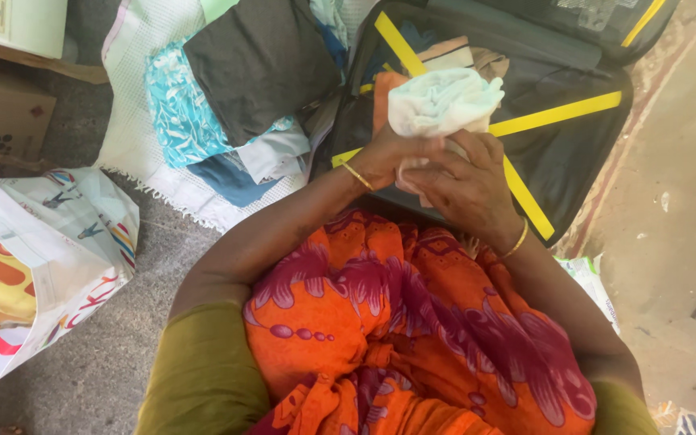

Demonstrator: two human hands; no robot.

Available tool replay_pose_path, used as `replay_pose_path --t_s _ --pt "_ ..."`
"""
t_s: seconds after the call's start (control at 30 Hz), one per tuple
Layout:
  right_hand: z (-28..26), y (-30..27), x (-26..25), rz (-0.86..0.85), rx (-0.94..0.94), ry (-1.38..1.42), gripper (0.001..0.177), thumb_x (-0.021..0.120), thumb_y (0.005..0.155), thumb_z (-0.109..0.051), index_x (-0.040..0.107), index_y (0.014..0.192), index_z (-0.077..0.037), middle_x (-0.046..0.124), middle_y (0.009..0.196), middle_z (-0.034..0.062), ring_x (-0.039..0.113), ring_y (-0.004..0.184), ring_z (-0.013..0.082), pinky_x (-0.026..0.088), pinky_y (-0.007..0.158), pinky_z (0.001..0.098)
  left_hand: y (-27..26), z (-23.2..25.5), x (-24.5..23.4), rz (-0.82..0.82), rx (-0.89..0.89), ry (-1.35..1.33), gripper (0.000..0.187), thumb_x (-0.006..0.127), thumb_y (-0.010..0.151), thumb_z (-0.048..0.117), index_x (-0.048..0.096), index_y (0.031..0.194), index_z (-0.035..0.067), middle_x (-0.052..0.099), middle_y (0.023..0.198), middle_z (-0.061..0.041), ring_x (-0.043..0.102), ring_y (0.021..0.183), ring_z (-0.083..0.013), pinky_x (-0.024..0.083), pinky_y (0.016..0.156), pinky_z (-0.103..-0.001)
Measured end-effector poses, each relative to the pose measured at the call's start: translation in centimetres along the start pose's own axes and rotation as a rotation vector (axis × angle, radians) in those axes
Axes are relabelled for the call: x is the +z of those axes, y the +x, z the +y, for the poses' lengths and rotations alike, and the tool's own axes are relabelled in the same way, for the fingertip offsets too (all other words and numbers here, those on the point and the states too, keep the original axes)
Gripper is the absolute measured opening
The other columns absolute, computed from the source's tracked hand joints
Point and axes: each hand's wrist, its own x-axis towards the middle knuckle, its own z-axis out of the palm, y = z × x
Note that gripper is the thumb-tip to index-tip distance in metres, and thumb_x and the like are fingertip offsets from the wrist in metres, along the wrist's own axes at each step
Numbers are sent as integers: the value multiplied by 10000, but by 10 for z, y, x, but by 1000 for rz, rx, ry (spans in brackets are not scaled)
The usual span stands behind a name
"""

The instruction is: The person folds and places clothes into a suitcase, including blue, brown, and white items, and adjusts the internal straps to secure them.

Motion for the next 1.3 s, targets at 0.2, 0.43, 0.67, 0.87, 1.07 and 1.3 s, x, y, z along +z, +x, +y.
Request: replay_pose_path --t_s 0.2,0.43,0.67,0.87,1.07,1.3 --pt "15 -24 -2 200 470 548 216 808 954 -118 680 1128 -127 705 1205 22 667 1194 238 530 1006 338 1 5 -21 100 -140 -322 552 643 1053 235 468 1491 -52 628 1405 -173 629 1283 -274 520 1123 -435" --pt "13 -21 6 252 247 184 463 865 704 -150 634 1072 11 626 1082 207 614 998 395 527 864 448 3 37 -14 43 -35 -372 581 614 1070 319 443 1519 -9 580 1475 -166 581 1357 -287 456 1197 -456" --pt "22 -46 26 108 357 210 204 745 958 51 711 1090 -101 698 1069 95 686 963 297 558 852 377 2 59 -18 0 79 -427 605 590 1088 364 416 1539 -1 564 1504 -166 562 1396 -296 442 1235 -473" --pt "21 -25 4 234 424 324 357 837 854 -50 641 1152 -61 620 1154 145 598 1016 315 509 884 427 1 58 -17 1 79 -400 590 578 1099 363 428 1535 -4 569 1498 -168 568 1390 -296 447 1230 -479" --pt "26 -29 29 117 319 178 310 875 895 -51 703 1142 -122 582 1374 142 546 1242 346 495 1010 425 0 61 -23 16 83 -303 573 545 1109 381 447 1522 -5 586 1478 -168 585 1365 -296 465 1197 -481" --pt "20 -47 36 -63 677 471 283 791 876 -21 712 1136 -99 682 1302 120 636 1092 221 530 801 328 -1 84 -34 17 171 -289 594 521 1108 430 484 1467 -42 621 1423 -197 632 1309 -315 506 1158 -477"
